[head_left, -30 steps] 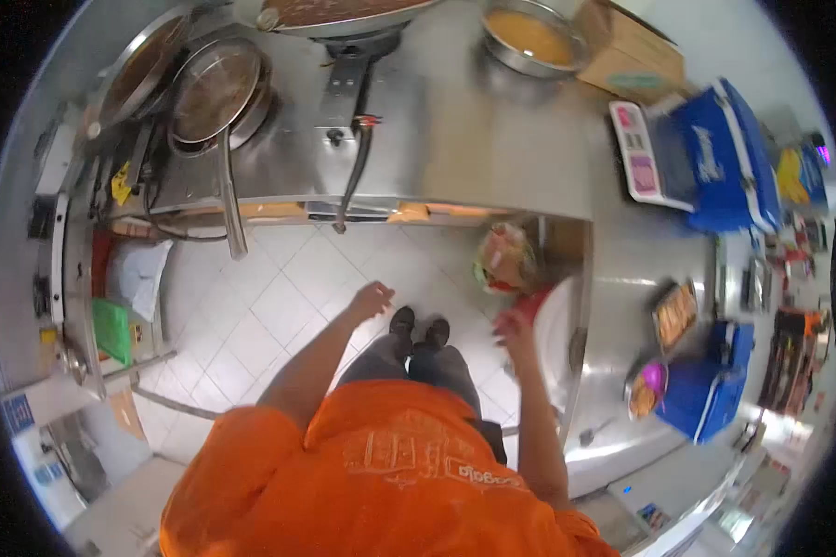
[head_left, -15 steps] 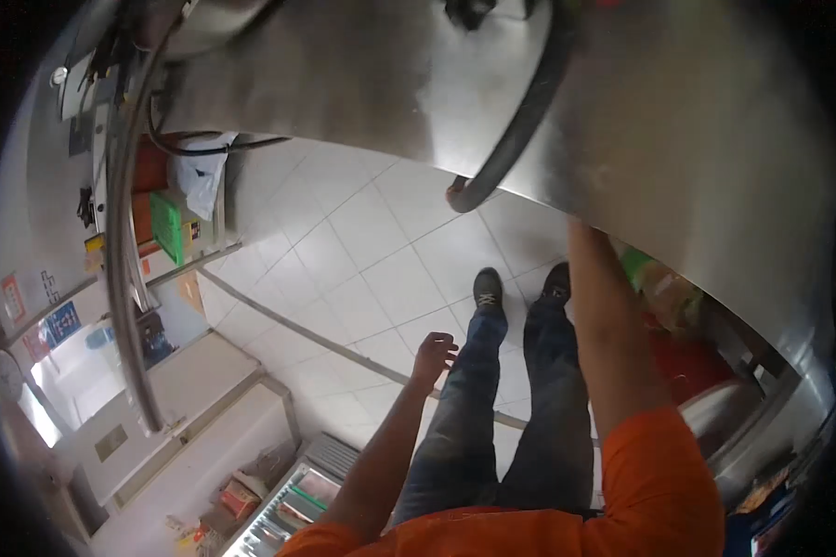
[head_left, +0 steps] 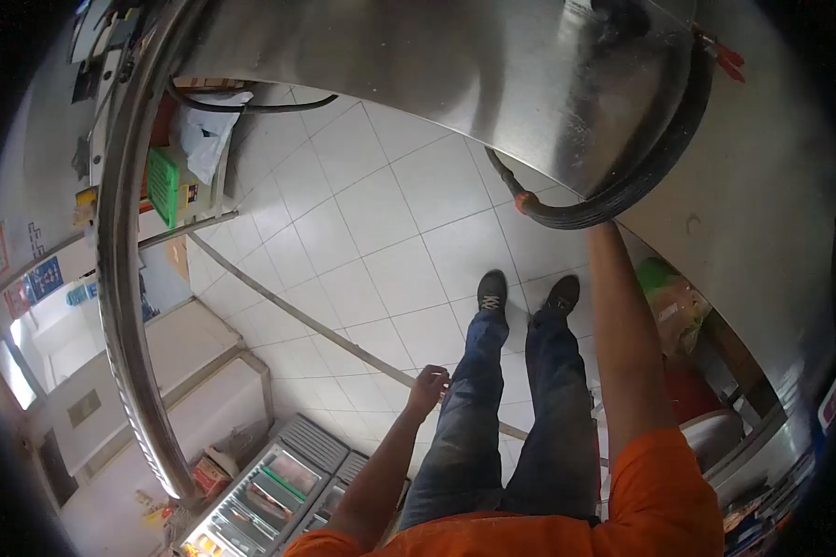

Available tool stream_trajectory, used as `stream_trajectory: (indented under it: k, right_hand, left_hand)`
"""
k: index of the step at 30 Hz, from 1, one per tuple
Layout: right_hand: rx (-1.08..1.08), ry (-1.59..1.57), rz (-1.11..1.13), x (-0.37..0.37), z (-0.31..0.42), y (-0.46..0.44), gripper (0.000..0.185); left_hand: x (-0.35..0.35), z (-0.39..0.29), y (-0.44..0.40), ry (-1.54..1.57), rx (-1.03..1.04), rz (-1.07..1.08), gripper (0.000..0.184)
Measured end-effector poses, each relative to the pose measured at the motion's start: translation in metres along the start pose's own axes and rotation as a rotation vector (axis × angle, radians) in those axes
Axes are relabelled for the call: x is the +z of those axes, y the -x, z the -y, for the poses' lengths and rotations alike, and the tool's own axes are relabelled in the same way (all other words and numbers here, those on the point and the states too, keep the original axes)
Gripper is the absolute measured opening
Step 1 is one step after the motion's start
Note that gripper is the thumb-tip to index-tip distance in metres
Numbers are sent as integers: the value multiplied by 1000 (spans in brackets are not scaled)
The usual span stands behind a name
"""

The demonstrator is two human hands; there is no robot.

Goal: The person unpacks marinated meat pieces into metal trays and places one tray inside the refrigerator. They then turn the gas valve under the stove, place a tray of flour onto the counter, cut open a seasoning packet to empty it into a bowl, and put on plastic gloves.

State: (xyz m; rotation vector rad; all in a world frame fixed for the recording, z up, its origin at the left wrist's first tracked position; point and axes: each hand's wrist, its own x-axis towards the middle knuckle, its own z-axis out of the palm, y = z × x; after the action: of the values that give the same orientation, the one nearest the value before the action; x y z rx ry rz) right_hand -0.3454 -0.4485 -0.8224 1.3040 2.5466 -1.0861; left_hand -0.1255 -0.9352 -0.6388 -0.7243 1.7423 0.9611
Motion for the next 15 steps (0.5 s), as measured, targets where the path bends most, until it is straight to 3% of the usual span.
stream_trajectory:
  k: [6,9,15]
  right_hand:
    - [-47,-16,-17,17,10,-3,29]
    - [-54,-21,-31,22,13,-7,30]
    - [-54,-39,-59,20,4,1,31]
  left_hand:
    - [-4,13,-17,-90,85,76,29]
    - [-2,8,-20,39,7,44,28]
    - [-6,3,-19,-61,36,41,24]
